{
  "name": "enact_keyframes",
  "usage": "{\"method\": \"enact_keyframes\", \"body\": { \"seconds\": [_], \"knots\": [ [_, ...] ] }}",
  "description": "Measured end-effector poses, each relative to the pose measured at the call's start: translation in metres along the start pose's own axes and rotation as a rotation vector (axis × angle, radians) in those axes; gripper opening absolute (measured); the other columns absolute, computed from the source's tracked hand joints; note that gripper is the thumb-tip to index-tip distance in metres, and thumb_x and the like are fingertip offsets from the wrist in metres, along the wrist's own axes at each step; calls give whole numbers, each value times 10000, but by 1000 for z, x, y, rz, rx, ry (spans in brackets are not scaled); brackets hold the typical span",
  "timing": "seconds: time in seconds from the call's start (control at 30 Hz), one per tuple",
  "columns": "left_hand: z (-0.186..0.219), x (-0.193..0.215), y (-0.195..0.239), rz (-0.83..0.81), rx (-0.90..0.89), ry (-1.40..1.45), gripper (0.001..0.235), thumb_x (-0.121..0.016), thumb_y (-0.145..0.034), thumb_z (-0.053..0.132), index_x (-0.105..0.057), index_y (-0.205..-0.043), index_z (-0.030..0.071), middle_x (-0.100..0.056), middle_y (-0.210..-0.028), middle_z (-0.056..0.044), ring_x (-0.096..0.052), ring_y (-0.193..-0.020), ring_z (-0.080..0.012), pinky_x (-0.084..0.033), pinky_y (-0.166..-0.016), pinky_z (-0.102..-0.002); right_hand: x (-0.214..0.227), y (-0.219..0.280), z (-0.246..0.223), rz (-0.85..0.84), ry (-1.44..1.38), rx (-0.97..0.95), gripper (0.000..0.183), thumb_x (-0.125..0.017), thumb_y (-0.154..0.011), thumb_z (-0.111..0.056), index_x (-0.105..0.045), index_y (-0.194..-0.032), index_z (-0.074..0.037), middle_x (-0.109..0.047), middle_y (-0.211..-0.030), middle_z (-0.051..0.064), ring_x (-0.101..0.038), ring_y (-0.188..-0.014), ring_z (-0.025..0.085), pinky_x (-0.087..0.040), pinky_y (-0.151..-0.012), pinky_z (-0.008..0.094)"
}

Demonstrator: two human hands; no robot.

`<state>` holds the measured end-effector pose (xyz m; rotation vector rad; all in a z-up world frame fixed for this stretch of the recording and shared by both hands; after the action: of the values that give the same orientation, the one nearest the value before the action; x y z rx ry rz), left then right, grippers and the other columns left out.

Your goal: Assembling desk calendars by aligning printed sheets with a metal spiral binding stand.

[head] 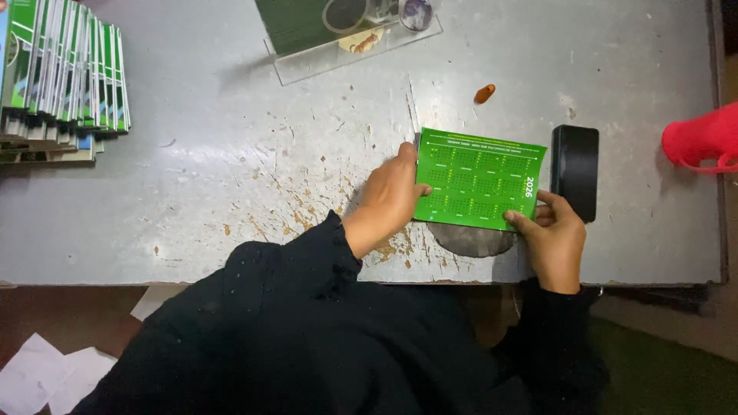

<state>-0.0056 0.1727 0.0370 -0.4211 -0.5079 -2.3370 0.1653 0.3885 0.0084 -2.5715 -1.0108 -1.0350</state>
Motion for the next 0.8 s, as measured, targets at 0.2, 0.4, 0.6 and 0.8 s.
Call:
{"method": "enact_keyframes", "body": {
  "seconds": [0.2,0.4,0.6,0.8],
  "knots": [
    [13,9,3,-39,0,-78,460,-650,-861,16,-400,-1214,-142,-656,-856,-265,-692,-842,-407,-508,-852,-553,7,4,-24,-33,256,79,606,-889,-747,-186,-639,-1228,85,-581,-867,180,-619,-761,294,-488,-721,422],
    [12,8,0,-54,24,-76,447,-640,-873,31,-398,-1201,-152,-653,-864,-278,-686,-865,-437,-500,-862,-589,5,8,-36,-64,367,80,641,-859,-747,-268,-608,-1257,28,-554,-868,141,-641,-747,326,-479,-704,493],
    [0,10,-5,-23,22,-128,422,-692,-846,62,-459,-1132,-143,-642,-845,-287,-684,-847,-461,-514,-825,-604,6,10,-33,-56,222,38,687,-859,-772,-231,-553,-1300,84,-583,-900,225,-633,-829,387,-469,-748,490],
    [-12,7,-3,-2,-26,-71,347,-739,-811,109,-537,-1028,-72,-650,-823,-194,-701,-791,-378,-538,-742,-524,8,10,-29,-29,170,10,673,-863,-775,-204,-553,-1298,85,-617,-888,230,-637,-835,361,-486,-735,483]
  ]
}}
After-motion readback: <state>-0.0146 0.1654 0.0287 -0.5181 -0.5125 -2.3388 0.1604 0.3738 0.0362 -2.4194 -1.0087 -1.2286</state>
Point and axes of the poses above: each hand's wrist, its own y-axis away from the middle knuckle, its own x-axis out of the back of the hand, z = x × y, the point moved 4 cm from there along -y, towards the middle knuckle
